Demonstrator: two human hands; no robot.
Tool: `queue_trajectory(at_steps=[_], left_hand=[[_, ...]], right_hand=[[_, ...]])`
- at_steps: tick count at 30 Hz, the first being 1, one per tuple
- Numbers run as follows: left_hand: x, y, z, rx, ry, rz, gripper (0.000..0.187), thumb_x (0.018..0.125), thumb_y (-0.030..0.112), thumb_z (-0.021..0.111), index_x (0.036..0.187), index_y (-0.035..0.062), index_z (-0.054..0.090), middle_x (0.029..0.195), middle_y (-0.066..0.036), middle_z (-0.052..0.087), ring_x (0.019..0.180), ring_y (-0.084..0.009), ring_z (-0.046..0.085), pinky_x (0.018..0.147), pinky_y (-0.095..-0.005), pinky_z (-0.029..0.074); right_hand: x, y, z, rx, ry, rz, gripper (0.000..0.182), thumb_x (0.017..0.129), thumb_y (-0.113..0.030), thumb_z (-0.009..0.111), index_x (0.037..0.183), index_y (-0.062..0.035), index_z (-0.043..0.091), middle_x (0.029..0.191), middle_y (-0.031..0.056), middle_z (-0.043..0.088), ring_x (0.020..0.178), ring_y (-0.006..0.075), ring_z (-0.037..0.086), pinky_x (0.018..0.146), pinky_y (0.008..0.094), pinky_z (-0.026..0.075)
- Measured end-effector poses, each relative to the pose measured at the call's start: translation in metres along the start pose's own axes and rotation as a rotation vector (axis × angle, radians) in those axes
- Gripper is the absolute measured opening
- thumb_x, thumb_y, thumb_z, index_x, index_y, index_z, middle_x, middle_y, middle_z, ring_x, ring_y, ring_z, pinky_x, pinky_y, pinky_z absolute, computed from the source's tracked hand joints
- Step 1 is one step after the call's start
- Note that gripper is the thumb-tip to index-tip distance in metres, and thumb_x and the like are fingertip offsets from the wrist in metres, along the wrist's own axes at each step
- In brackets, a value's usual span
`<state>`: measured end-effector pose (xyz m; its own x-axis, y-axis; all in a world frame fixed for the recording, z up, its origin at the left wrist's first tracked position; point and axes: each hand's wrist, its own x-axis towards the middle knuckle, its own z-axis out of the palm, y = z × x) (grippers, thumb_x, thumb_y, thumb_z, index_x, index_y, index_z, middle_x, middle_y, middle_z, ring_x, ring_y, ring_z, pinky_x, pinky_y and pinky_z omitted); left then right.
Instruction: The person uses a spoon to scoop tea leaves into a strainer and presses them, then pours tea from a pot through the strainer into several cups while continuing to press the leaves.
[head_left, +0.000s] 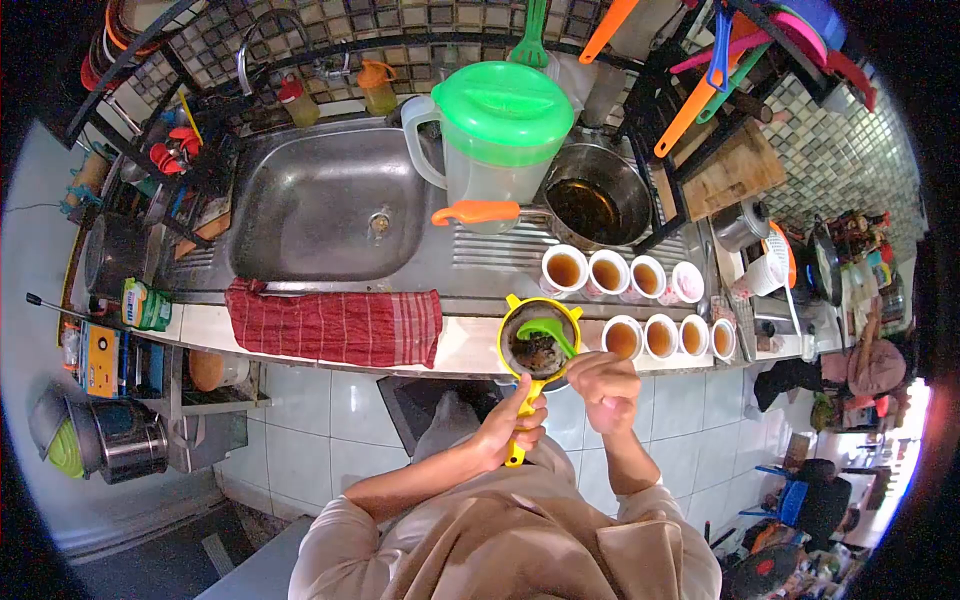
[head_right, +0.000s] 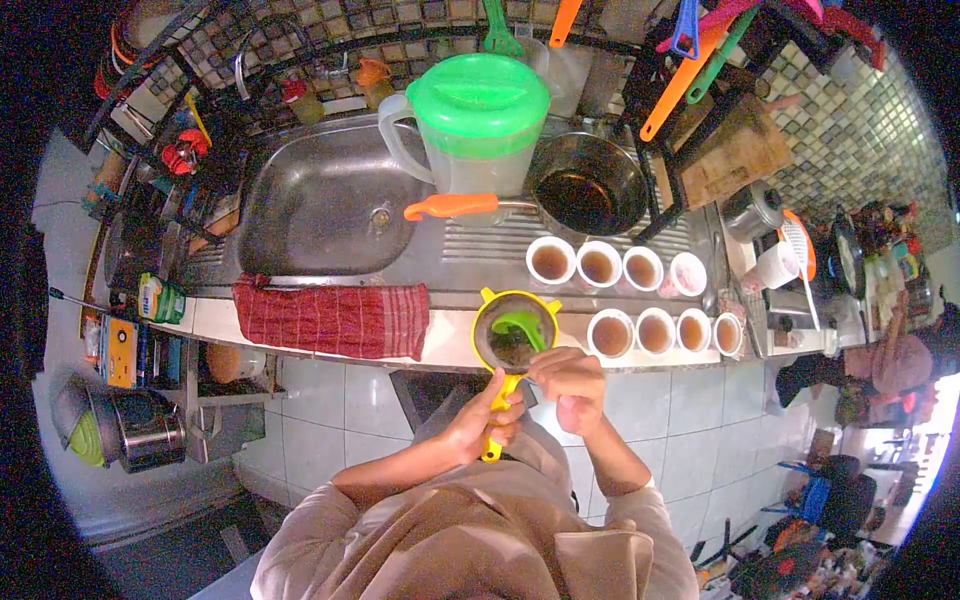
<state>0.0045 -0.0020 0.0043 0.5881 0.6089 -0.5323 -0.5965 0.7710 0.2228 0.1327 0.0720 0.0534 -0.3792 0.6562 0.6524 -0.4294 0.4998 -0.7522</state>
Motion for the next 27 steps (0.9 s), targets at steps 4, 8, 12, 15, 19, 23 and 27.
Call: queue_trajectory(at_steps=[4, 8, 12, 15, 19, 23, 27], left_hand=[[0.001, 0.0, 0.001, -0.006, -0.006, -0.002, 0.045, 0.083, 0.057, 0.03, 0.07, 0.0146, 0.034, 0.053, 0.007, 0.024, 0.042, -0.0057, 0.022, 0.039, -0.0195, 0.019], [0.0, -0.001, 0.0, -0.025, -0.037, -0.003, 0.045, 0.083, 0.057, 0.029, 0.07, 0.0143, 0.034, 0.053, 0.007, 0.024, 0.042, -0.0056, 0.021, 0.038, -0.0192, 0.019], [0.002, 0.0, 0.0, -0.019, -0.026, 0.002, 0.045, 0.083, 0.057, 0.03, 0.071, 0.0143, 0.034, 0.053, 0.007, 0.024, 0.042, -0.0056, 0.021, 0.038, -0.0191, 0.018], [0.001, 0.0, 0.0, -0.012, -0.03, 0.014, 0.045, 0.082, 0.059, 0.032, 0.072, 0.0143, 0.034, 0.053, 0.007, 0.023, 0.042, -0.0051, 0.021, 0.038, -0.0189, 0.017], [0.0, 0.0, -0.001, -0.019, -0.017, 0.004, 0.045, 0.082, 0.058, 0.032, 0.071, 0.0142, 0.034, 0.053, 0.007, 0.024, 0.042, -0.0055, 0.022, 0.039, -0.0193, 0.019], [0.001, -0.001, -0.003, -0.038, -0.043, -0.002, 0.045, 0.082, 0.058, 0.032, 0.071, 0.0145, 0.034, 0.053, 0.007, 0.024, 0.042, -0.0055, 0.022, 0.039, -0.0192, 0.019], [0.002, 0.0, -0.004, -0.011, -0.033, 0.001, 0.045, 0.082, 0.058, 0.032, 0.071, 0.0143, 0.034, 0.053, 0.007, 0.024, 0.042, -0.0054, 0.022, 0.038, -0.0194, 0.019]], right_hand=[[-0.002, 0.011, 0.008, -0.091, 0.138, -0.058, 0.05, 0.083, -0.035, 0.036, 0.044, -0.0066, 0.023, 0.038, 0.0025, 0.025, 0.029, 0.0181, 0.025, 0.034, 0.0291, 0.021], [-0.003, 0.003, 0.008, -0.064, 0.065, -0.034, 0.051, 0.082, -0.036, 0.037, 0.044, -0.0063, 0.023, 0.038, 0.0022, 0.026, 0.03, 0.0174, 0.027, 0.035, 0.0287, 0.021], [-0.004, 0.007, 0.01, -0.181, 0.125, -0.048, 0.052, 0.083, -0.039, 0.038, 0.045, -0.0055, 0.024, 0.04, 0.0023, 0.027, 0.032, 0.016, 0.028, 0.035, 0.028, 0.021], [-0.011, 0.007, 0.022, -0.215, 0.187, 0.012, 0.051, 0.084, -0.038, 0.037, 0.046, -0.0053, 0.025, 0.04, 0.0018, 0.027, 0.033, 0.0148, 0.026, 0.036, 0.0276, 0.018], [-0.01, -0.002, 0.026, -0.098, 0.303, 0.013, 0.044, 0.082, -0.031, 0.038, 0.048, -0.0062, 0.024, 0.04, 0.0003, 0.025, 0.034, 0.0128, 0.021, 0.036, 0.0274, 0.015], [-0.009, -0.016, 0.019, 0.098, 0.372, 0.135, 0.039, 0.078, -0.027, 0.04, 0.049, -0.0066, 0.023, 0.041, -0.0003, 0.023, 0.034, 0.0126, 0.019, 0.036, 0.0278, 0.016], [-0.01, -0.006, 0.015, 0.099, 0.246, 0.159, 0.037, 0.076, -0.026, 0.04, 0.049, -0.0065, 0.022, 0.04, 0.0002, 0.023, 0.033, 0.0138, 0.019, 0.037, 0.0285, 0.017]])
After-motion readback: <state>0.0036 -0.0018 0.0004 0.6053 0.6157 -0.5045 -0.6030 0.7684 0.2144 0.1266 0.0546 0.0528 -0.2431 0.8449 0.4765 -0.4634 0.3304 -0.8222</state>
